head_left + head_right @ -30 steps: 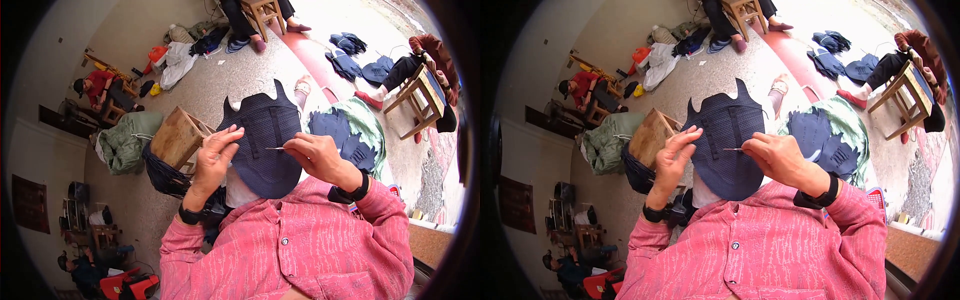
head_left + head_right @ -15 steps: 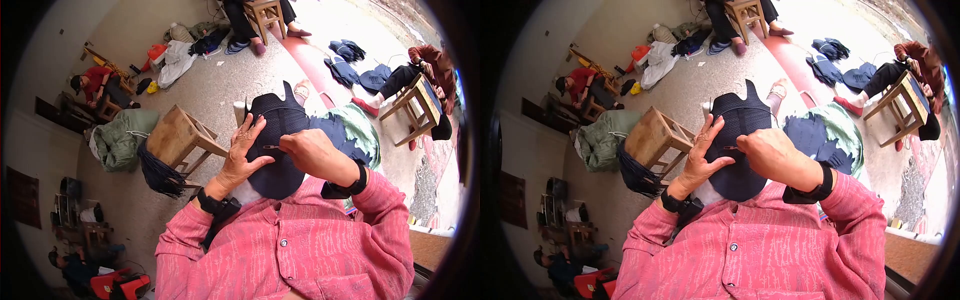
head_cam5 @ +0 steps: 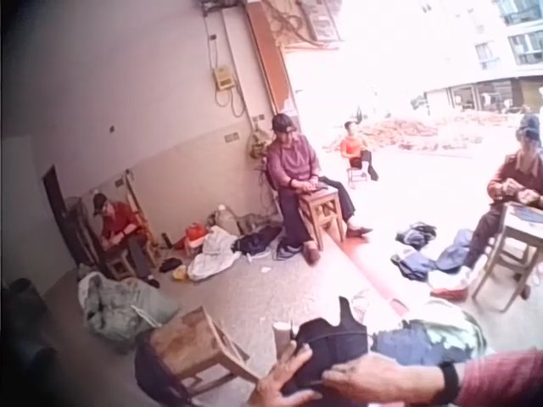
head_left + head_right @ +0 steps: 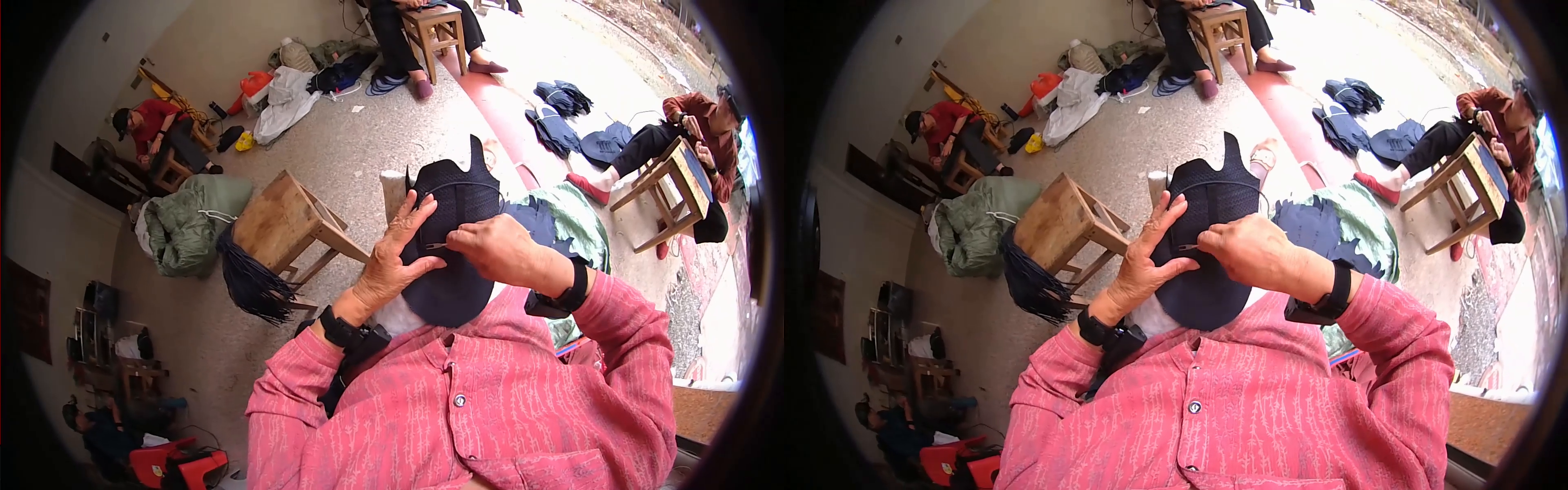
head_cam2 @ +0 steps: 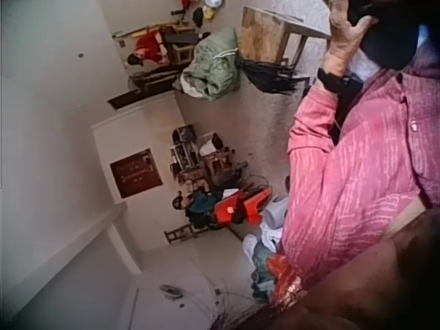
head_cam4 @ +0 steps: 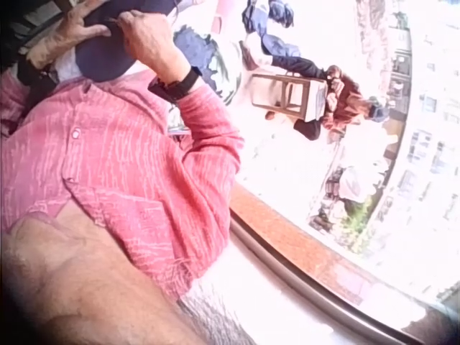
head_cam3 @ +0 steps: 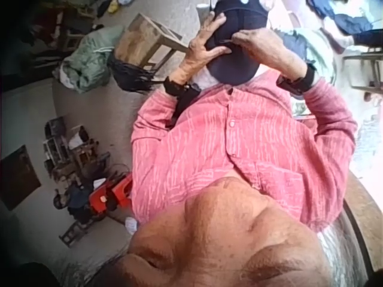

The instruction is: Manually stitching and assembling shoe uppers.

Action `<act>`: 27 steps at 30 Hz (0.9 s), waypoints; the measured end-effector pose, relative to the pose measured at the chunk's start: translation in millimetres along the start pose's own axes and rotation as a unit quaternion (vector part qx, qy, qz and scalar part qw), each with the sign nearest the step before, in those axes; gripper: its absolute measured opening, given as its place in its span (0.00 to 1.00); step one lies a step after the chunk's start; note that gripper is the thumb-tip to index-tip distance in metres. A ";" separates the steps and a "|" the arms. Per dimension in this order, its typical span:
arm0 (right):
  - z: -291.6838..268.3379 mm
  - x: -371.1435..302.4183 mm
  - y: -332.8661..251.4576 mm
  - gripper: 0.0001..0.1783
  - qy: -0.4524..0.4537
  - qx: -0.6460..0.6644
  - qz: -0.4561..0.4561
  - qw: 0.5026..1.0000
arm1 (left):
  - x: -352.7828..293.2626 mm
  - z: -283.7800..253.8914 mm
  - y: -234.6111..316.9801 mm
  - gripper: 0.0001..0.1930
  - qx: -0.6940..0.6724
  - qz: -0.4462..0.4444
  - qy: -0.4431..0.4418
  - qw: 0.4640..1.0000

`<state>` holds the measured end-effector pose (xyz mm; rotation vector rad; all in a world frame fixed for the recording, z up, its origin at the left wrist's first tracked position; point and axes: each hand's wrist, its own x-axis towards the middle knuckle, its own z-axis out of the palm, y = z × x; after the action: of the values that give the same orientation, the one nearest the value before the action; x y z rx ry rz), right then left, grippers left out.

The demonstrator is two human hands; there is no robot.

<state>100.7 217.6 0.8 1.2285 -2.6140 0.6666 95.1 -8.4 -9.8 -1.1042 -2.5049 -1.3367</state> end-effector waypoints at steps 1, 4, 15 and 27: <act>-0.5 0.7 1.0 0.10 0.000 -0.001 0.000 1.000 | 0.1 -0.2 -0.6 0.44 0.002 -0.002 -0.004 1.000; -11.9 5.7 6.3 0.07 -0.111 0.370 0.224 0.895 | 0.3 3.0 -0.2 0.43 -0.029 -0.012 -0.005 1.000; -2.3 9.7 4.1 0.05 -0.020 0.187 0.087 0.978 | 5.5 1.9 -2.5 0.46 -0.048 -0.031 -0.029 0.998; 15.0 9.3 -17.6 0.07 0.032 0.172 0.087 0.981 | -2.3 -11.9 -0.5 0.36 -0.085 -0.029 -0.011 0.996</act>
<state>108.5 194.3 -3.7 1.0405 -2.6484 1.2127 93.6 -18.8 -3.7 -1.0907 -2.4950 -1.5884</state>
